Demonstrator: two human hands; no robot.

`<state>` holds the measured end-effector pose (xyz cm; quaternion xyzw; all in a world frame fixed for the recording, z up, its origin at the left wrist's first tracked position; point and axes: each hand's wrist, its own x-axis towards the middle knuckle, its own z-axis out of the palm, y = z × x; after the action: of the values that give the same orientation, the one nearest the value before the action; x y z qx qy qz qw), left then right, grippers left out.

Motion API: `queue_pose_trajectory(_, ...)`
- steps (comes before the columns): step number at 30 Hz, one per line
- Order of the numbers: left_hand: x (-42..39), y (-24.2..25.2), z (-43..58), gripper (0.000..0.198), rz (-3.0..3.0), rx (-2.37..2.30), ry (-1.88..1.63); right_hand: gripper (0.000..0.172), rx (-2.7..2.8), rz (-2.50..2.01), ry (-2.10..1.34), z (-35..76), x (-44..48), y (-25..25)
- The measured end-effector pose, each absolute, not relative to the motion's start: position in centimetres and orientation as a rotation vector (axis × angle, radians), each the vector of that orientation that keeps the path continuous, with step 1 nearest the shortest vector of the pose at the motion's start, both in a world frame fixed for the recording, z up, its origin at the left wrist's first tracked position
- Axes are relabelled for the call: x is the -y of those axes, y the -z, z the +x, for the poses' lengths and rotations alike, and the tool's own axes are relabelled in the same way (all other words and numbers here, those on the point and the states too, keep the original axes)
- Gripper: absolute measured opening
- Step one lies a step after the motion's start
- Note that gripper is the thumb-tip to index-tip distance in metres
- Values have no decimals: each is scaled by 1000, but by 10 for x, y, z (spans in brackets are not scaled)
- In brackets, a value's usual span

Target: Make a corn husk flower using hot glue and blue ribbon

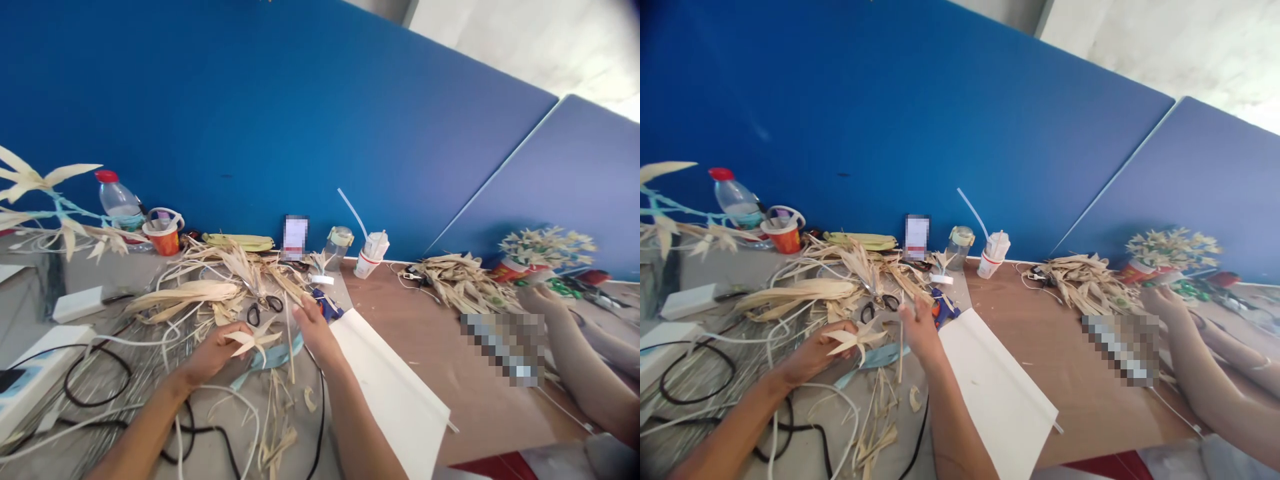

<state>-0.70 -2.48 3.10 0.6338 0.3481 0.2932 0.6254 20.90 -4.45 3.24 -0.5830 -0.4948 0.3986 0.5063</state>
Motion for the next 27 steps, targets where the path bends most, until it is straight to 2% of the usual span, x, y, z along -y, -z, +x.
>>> queue_pose_trajectory(2,24,-31,-6,34,1443,-811,-656,45,1214,-1433,-816,202,48,-37)
queue_pose_trajectory(9,24,-25,-6,35,1445,-732,-618,16,1388,-1239,-1203,186,64,-67)
queue_pose_trajectory(16,23,-28,-4,30,1490,-771,-653,23,1102,-1045,-1432,192,68,-69)
queue_pose_trajectory(20,22,-27,-5,26,1488,-785,-671,29,1152,-987,-1513,192,68,-67)
queue_pose_trajectory(24,24,-26,-3,23,1504,-774,-653,16,1225,-1089,-1443,185,65,-59)
queue_pose_trajectory(27,27,-31,0,19,1524,-800,-647,16,1157,-1128,-1458,180,62,-51)
